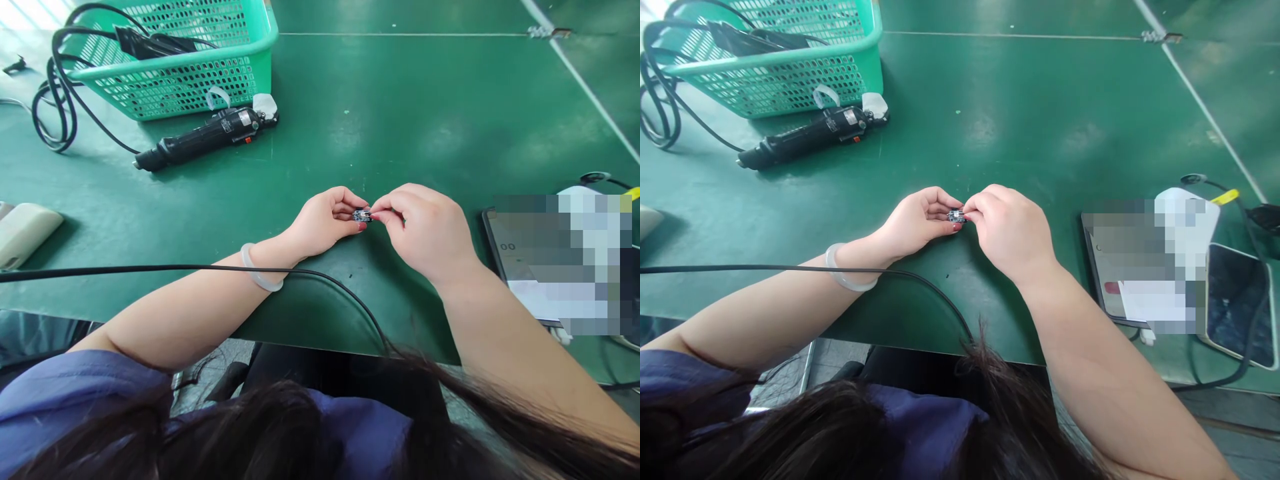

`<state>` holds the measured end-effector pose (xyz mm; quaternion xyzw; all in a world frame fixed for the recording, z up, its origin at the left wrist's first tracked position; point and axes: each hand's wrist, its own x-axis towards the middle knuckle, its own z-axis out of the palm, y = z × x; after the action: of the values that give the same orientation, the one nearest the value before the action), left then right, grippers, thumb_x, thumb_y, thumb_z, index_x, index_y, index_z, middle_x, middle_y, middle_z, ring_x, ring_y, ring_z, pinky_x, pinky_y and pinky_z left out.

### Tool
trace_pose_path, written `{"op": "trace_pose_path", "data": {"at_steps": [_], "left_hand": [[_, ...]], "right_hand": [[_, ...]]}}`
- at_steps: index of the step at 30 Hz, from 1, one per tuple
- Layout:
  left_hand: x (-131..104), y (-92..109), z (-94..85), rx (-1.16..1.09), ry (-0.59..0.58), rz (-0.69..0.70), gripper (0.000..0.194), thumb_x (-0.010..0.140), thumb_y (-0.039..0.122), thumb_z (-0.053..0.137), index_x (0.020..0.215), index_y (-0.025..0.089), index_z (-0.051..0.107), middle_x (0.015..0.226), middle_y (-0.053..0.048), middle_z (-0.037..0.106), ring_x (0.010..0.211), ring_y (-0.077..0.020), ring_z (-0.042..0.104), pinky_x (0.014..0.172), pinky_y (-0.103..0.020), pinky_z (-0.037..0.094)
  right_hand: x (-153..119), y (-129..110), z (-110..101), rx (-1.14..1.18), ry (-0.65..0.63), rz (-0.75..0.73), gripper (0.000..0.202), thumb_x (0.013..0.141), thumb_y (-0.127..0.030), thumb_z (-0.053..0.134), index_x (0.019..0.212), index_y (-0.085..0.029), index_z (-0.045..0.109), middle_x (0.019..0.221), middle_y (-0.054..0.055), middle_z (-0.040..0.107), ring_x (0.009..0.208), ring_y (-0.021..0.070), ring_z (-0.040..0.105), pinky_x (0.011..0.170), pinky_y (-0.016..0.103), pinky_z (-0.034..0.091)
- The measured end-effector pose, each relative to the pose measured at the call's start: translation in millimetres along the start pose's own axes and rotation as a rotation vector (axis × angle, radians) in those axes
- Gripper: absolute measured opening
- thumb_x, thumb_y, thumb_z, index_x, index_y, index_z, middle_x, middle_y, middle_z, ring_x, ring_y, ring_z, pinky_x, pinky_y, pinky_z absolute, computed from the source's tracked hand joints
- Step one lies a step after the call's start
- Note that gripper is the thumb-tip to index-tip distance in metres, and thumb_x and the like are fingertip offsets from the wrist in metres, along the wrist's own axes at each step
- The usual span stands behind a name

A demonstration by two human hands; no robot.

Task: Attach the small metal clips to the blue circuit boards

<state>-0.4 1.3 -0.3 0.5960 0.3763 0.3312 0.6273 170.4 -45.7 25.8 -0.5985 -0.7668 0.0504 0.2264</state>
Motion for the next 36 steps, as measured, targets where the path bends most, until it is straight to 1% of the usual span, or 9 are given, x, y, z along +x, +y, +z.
{"op": "trace_pose_path", "data": {"at_steps": [3,10,15,18,21,23,26,30,36], "left_hand": [[1,-1,-0.2,0.002,-0.009,0.003,0.027,0.069,0.005,0.074,0.09,0.013,0.061,0.088,-0.004,0.071,0.086,-0.0124,0.067,0.092,-0.037,0.05],[0,2,0.0,0.021,0.007,-0.006,0.026,0.069,0.003,0.073,0.091,0.011,0.061,0.086,-0.003,0.07,0.083,-0.0103,0.067,0.089,-0.033,0.051],[1,2,-0.8,-0.077,0.016,-0.03,0.027,0.07,0.0,0.071,0.092,0.011,0.061,0.085,-0.002,0.071,0.082,-0.0093,0.067,0.089,-0.032,0.051],[1,2,-1.7,-0.159,0.034,-0.054,0.026,0.072,-0.001,0.07,0.093,0.011,0.061,0.085,-0.002,0.072,0.081,-0.0085,0.067,0.089,-0.03,0.051],[1,2,-2.1,-0.197,0.058,-0.069,0.024,0.073,-0.001,0.069,0.093,0.01,0.061,0.085,-0.002,0.072,0.081,-0.0081,0.068,0.088,-0.03,0.051],[1,3,-2.0,-0.205,0.064,-0.071,0.024,0.073,-0.002,0.069,0.092,0.01,0.061,0.085,-0.002,0.073,0.081,-0.0082,0.068,0.089,-0.03,0.051],[1,3,-1.8,-0.215,0.062,-0.073,0.025,0.072,-0.004,0.069,0.091,0.01,0.061,0.085,-0.002,0.073,0.081,-0.0081,0.068,0.089,-0.03,0.051],[2,3,-1.3,-0.227,0.056,-0.082,0.025,0.072,-0.004,0.068,0.092,0.01,0.061,0.082,-0.001,0.072,0.077,-0.0077,0.067,0.087,-0.03,0.051],[3,3,-2.4,-0.281,0.053,-0.099,0.027,0.072,-0.005,0.067,0.094,0.01,0.062,0.079,-0.001,0.072,0.076,-0.0077,0.067,0.085,-0.029,0.05]], "right_hand": [[0,1,4,-0.013,0.007,-0.026,0.021,0.092,-0.02,0.051,0.083,-0.02,0.07,0.091,0.007,0.071,0.084,0.0213,0.062,0.069,0.034,0.044],[-1,8,12,0.002,0.114,-0.103,0.014,0.089,-0.018,0.058,0.081,-0.019,0.07,0.086,0.004,0.071,0.079,0.0183,0.062,0.065,0.032,0.045],[-1,8,10,0.033,0.152,-0.102,0.011,0.088,-0.02,0.062,0.08,-0.019,0.07,0.082,0.002,0.071,0.073,0.0161,0.061,0.062,0.03,0.044],[-1,7,10,0.046,0.16,-0.09,0.005,0.085,-0.021,0.067,0.087,-0.019,0.071,0.084,0.002,0.07,0.072,0.0156,0.06,0.063,0.03,0.044],[0,9,10,0.058,0.148,-0.077,0.02,0.08,-0.018,0.07,0.1,-0.021,0.07,0.087,0.001,0.069,0.073,0.0155,0.06,0.063,0.03,0.045],[0,9,11,0.067,0.133,-0.071,0.024,0.08,-0.017,0.07,0.103,-0.022,0.07,0.088,0.001,0.068,0.074,0.0155,0.06,0.063,0.03,0.045],[1,9,12,0.081,0.13,-0.062,0.02,0.081,-0.018,0.068,0.101,-0.022,0.07,0.088,0.001,0.068,0.074,0.0157,0.061,0.064,0.031,0.046],[1,7,13,0.104,0.145,-0.063,0.012,0.083,-0.019,0.067,0.094,-0.02,0.072,0.087,0.002,0.07,0.073,0.016,0.061,0.064,0.031,0.046],[2,7,15,0.121,0.166,-0.066,0.011,0.082,-0.019,0.067,0.092,-0.019,0.073,0.085,0.003,0.071,0.071,0.0156,0.061,0.062,0.03,0.045]]}}
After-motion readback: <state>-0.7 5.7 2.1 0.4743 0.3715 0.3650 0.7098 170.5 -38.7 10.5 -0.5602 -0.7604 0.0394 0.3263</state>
